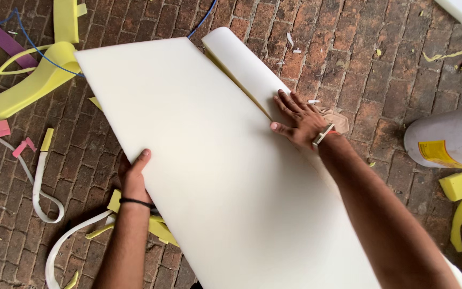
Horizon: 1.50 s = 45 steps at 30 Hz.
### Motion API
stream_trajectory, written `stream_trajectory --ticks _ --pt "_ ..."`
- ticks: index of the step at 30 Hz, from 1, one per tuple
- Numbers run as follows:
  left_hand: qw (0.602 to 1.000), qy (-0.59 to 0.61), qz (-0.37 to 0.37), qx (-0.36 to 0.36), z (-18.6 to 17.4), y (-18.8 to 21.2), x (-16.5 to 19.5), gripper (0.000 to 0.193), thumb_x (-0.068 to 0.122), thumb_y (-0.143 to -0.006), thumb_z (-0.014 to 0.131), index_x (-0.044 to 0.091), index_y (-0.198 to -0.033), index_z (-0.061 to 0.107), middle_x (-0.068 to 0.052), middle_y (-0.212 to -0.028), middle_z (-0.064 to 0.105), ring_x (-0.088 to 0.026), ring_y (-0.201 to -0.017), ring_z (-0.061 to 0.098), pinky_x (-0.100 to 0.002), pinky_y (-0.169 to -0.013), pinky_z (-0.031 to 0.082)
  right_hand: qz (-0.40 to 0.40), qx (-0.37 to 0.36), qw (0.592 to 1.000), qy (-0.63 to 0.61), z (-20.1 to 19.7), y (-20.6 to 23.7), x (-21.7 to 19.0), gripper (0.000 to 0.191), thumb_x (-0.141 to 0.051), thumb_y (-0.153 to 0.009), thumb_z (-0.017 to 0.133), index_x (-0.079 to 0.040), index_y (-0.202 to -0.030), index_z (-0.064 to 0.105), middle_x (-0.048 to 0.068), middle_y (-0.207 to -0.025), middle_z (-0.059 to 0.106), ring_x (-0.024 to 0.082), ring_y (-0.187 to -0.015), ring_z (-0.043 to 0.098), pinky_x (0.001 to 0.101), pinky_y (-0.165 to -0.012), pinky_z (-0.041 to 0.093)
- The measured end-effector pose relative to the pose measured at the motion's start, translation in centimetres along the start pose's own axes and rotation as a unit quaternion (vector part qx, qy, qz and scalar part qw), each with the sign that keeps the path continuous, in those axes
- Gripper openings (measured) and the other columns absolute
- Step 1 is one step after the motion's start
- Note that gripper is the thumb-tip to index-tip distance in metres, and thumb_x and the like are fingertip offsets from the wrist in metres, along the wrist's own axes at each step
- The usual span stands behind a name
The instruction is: The person measures a wooden slatted frame with a tape measure, then uses a pneumatic nail gun to attach a white foam sheet to the frame. They later place another white foam sheet on top and press the edges together to align the pieces.
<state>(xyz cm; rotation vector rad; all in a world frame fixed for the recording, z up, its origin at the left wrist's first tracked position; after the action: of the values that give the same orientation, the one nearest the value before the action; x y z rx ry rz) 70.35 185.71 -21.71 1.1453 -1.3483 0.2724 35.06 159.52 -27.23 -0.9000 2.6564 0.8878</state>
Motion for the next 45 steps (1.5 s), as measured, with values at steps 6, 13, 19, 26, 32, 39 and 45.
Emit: stream_trajectory --ticks 6,13,19,26,32,39,45 --pt "0.981 0.119 0.152 -0.031 0.4 -0.1 -1.4 0.085 0.026 -0.075 0.080 -0.003 -0.148 0.048 -0.022 -0.129 0.059 -0.034 -0.121 0.059 -0.054 -0.103 0.052 -0.078 0.044 0.995 -0.050 1.3 -0.7 1.6 0.096 -0.083 -0.086 0.016 -0.026 -0.164 0.009 -0.002 -0.173 0.004 0.025 -0.158 -0.003 0.0536 -0.126 0.000" --pt "0.980 0.122 0.152 0.033 -1.1 4.6 0.3 0.093 0.031 -0.068 0.083 -0.001 -0.147 0.046 -0.019 -0.128 0.059 -0.035 -0.125 0.057 -0.056 -0.107 0.050 -0.084 0.043 0.994 -0.061 1.3 -0.7 1.7 0.097 -0.083 -0.086 0.012 -0.025 -0.163 0.009 0.000 -0.172 0.003 0.026 -0.158 -0.003 0.0526 -0.125 0.001" --pt "0.977 0.109 0.184 0.025 -1.0 3.0 1.2 0.080 0.027 -0.074 0.081 0.001 -0.144 0.050 -0.016 -0.128 0.061 -0.030 -0.126 0.057 -0.052 -0.108 0.050 -0.076 0.043 0.993 -0.075 1.3 -0.7 1.4 0.097 -0.083 -0.084 0.007 -0.028 -0.163 0.010 -0.001 -0.172 0.003 0.026 -0.158 -0.003 0.0523 -0.126 -0.001" --pt "0.977 0.142 0.160 0.014 -1.3 0.6 -1.5 0.081 0.027 -0.074 0.083 0.000 -0.143 0.050 -0.016 -0.129 0.061 -0.030 -0.121 0.058 -0.051 -0.106 0.050 -0.065 0.059 0.988 -0.130 1.0 -0.4 1.0 0.088 -0.077 -0.088 0.005 -0.031 -0.162 0.018 -0.006 -0.172 0.010 0.020 -0.159 0.000 0.0483 -0.128 0.001" --pt "0.984 0.106 0.144 0.025 -1.3 0.1 -2.2 0.082 0.028 -0.073 0.083 0.003 -0.144 0.051 -0.015 -0.128 0.063 -0.030 -0.125 0.059 -0.053 -0.106 0.051 -0.065 0.060 0.988 -0.128 1.0 -0.1 0.7 0.090 -0.078 -0.087 0.006 -0.030 -0.162 0.017 -0.006 -0.172 0.009 0.020 -0.159 0.000 0.0487 -0.127 0.000" --pt "0.983 0.093 0.154 0.024 -1.5 -0.6 -3.2 0.082 0.029 -0.073 0.085 0.004 -0.143 0.052 -0.014 -0.127 0.063 -0.029 -0.126 0.059 -0.053 -0.108 0.051 -0.058 0.055 0.990 -0.116 1.1 0.2 0.5 0.090 -0.077 -0.086 0.005 -0.030 -0.162 0.016 -0.007 -0.172 0.008 0.020 -0.158 0.000 0.0505 -0.126 -0.004" --pt "0.981 0.100 0.166 0.020 -1.6 -1.1 -4.7 0.075 0.024 -0.077 0.084 0.005 -0.142 0.053 -0.012 -0.130 0.063 -0.027 -0.127 0.058 -0.050 -0.112 0.050 -0.066 0.048 0.990 -0.115 1.9 0.0 1.1 0.088 -0.077 -0.090 0.008 -0.028 -0.162 0.016 -0.006 -0.173 0.008 0.020 -0.159 0.001 0.0491 -0.129 0.001"
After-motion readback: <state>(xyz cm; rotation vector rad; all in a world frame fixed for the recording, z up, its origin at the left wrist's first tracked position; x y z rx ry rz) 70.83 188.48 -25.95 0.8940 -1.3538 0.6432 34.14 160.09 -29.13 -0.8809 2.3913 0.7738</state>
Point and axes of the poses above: each hand's wrist, its own y-axis away from the middle knuckle, its own z-axis out of the palm, x = y × z, the point moved 4 cm from there along -y, towards the middle knuckle
